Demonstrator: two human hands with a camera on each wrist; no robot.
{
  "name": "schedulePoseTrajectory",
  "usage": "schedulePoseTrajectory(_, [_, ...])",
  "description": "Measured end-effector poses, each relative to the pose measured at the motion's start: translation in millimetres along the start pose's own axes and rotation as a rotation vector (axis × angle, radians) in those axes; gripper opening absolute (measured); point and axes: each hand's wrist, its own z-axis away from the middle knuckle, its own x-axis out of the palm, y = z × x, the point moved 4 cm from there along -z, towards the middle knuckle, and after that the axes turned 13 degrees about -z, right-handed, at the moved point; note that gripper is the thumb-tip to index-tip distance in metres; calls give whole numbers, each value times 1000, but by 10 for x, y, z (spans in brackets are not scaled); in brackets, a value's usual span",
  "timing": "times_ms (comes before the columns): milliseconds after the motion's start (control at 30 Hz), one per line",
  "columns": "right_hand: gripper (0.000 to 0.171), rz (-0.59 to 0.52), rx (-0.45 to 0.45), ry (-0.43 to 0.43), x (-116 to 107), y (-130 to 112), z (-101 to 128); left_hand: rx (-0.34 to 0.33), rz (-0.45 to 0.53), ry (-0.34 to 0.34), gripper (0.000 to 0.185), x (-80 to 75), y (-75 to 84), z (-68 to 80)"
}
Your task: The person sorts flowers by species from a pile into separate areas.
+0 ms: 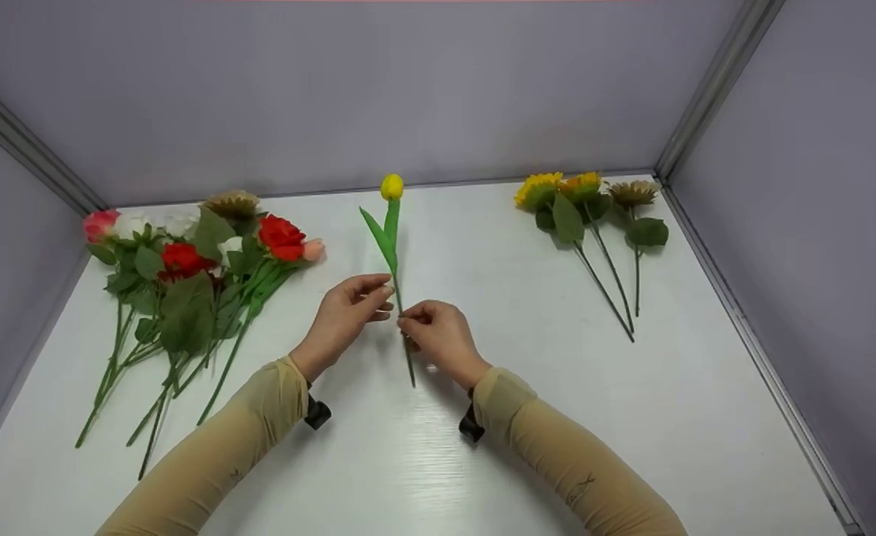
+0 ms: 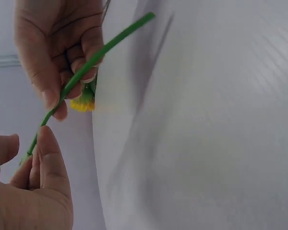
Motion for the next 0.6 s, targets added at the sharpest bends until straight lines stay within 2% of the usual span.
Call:
schedulePoseTrajectory(100, [19, 101, 3, 37, -236, -52, -128, 135, -352, -32, 46, 68, 49, 47])
schedulePoseTrajectory(233, [24, 254, 25, 85, -593, -121, -284, 383, -895, -96, 65, 250, 113, 174])
schedulePoseTrajectory(333, [26, 346, 47, 118, -818, -144, -370, 576, -1195, -149, 76, 432, 137, 306])
schedulePoseTrajectory(400, [27, 389, 62, 126, -908, -149, -412, 675, -1324, -178, 79, 541, 129, 397])
schedulePoseTrajectory(467, [26, 430, 69, 118, -947, -150, -443, 737, -1406, -204, 80, 628, 99, 478])
schedulePoseTrajectory(600, [24, 498, 68, 109, -932, -135, -494, 771, -1474, -250, 81, 711, 17, 593])
